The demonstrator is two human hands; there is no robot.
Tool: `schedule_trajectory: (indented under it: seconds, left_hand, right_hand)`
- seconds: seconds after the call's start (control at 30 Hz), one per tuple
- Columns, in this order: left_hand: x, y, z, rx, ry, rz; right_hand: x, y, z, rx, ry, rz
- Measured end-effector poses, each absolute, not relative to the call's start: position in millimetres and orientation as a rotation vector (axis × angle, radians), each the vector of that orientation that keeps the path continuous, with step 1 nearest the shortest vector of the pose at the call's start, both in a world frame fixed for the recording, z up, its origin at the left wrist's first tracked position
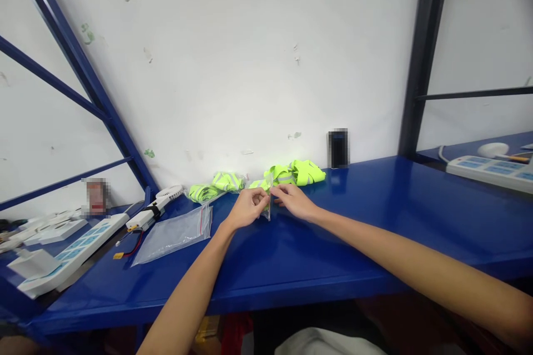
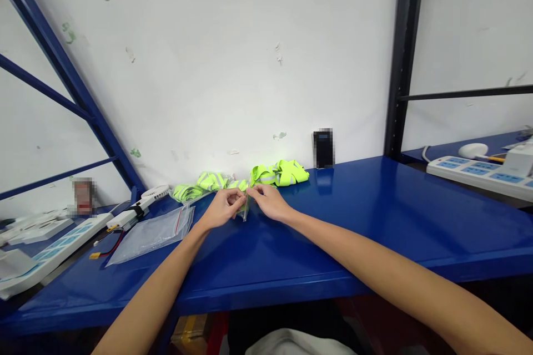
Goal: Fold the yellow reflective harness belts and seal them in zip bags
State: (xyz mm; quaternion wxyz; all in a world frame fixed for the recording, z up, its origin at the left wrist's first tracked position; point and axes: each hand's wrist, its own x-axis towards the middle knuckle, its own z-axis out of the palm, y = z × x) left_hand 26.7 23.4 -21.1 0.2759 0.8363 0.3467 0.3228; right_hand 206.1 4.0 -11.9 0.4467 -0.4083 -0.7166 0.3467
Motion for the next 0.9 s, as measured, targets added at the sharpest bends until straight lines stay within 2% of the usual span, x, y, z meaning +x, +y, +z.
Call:
schedule_trajectory:
  seconds: [0.17, 0.4, 0.63, 0.9]
  left_hand:
    - [33.1, 20.3, -24.0, 2.211, 0.858, 0.838]
    - [32.5, 21.5, -27.4, 2.212, 0.893, 0.872]
    - [33.1, 25.7, -32.3, 2.348, 0.999, 0.992]
    - [33.3, 28.6, -36.7, 2.322, 0.926, 0.985]
  right_hand:
    - [207.7, 9.2, -50.8, -0.932, -1.71, 0.835]
    - [209.6, 12.6, -49.1, -0.804, -1.7, 0.95]
    - [210.2, 13.7, -56.7, -0.888, -1.776, 0.795]
    - [212.5, 15.4, -54.8, -0.847, -1.754, 0.866]
